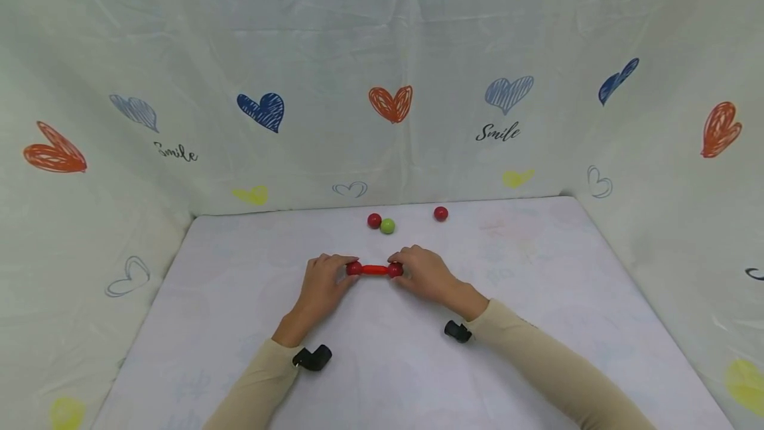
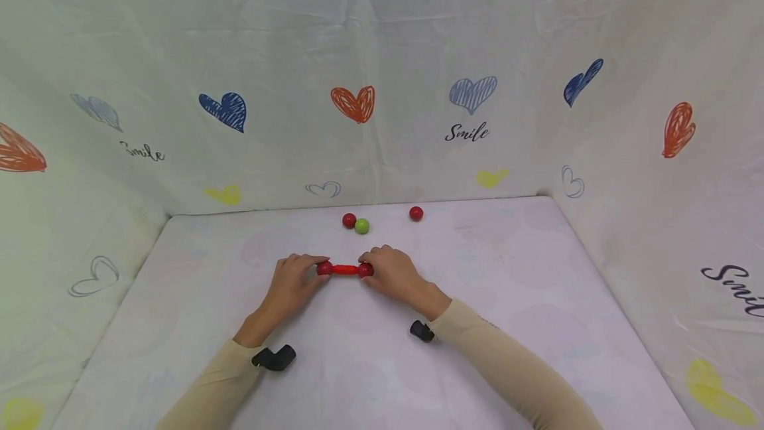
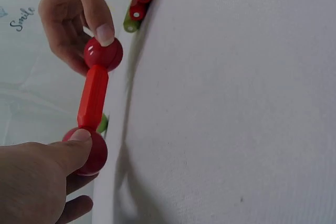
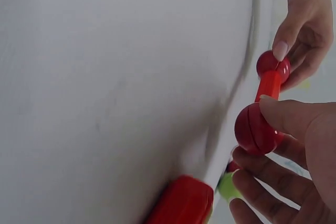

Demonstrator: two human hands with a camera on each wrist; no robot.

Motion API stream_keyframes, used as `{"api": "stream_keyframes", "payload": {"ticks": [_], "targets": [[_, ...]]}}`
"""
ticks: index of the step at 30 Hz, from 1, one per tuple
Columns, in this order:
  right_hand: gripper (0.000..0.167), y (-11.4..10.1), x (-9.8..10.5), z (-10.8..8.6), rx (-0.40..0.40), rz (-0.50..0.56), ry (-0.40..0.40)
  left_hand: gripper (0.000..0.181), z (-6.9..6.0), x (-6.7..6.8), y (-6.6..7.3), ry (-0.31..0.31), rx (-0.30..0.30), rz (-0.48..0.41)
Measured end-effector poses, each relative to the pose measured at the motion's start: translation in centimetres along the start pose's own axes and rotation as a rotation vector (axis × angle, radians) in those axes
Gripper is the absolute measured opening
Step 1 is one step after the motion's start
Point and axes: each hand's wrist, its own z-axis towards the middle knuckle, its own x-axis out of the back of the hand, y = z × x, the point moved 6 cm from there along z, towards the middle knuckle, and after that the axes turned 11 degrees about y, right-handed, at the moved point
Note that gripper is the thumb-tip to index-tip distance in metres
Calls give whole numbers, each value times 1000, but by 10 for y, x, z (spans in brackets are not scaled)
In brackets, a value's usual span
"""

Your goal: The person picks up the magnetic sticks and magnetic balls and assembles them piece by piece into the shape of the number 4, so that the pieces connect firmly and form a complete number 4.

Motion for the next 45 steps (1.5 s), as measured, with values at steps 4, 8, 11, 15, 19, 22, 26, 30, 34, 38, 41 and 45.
{"api": "stream_keyframes", "payload": {"ticks": [4,8,11,15,19,22,26,30,34,38,41,45], "targets": [[33,-8,-6,-2,6,2,2,41,4,1,-7,-32,-3,-3],[31,-16,-12,-3,2,1,-4,40,7,1,-14,-62,1,-5],[31,-20,-16,-4,-10,-10,-8,41,8,1,-18,-76,6,-11],[31,-26,-18,-6,-17,6,11,39,10,3,-22,-73,9,-21],[31,-33,-18,-6,-24,37,36,36,14,3,-24,-48,-13,-15],[32,-38,-20,-8,-38,71,39,37,17,2,-24,-15,-43,2],[35,-42,-25,-11,-68,131,10,39,19,0,-24,13,-58,12],[38,-47,-30,-14,-87,171,-21,41,21,-3,-24,16,-58,12],[39,-51,-32,-16,-88,171,-19,42,24,-6,-22,1,-55,5],[39,-54,-34,-17,-84,152,-18,43,27,-10,-21,-22,-52,2],[40,-54,-34,-16,-74,142,-20,44,27,-11,-19,-26,-50,0],[41,-47,-30,-18,-91,138,-14,45,22,-8,-17,-21,-30,-14]]}}
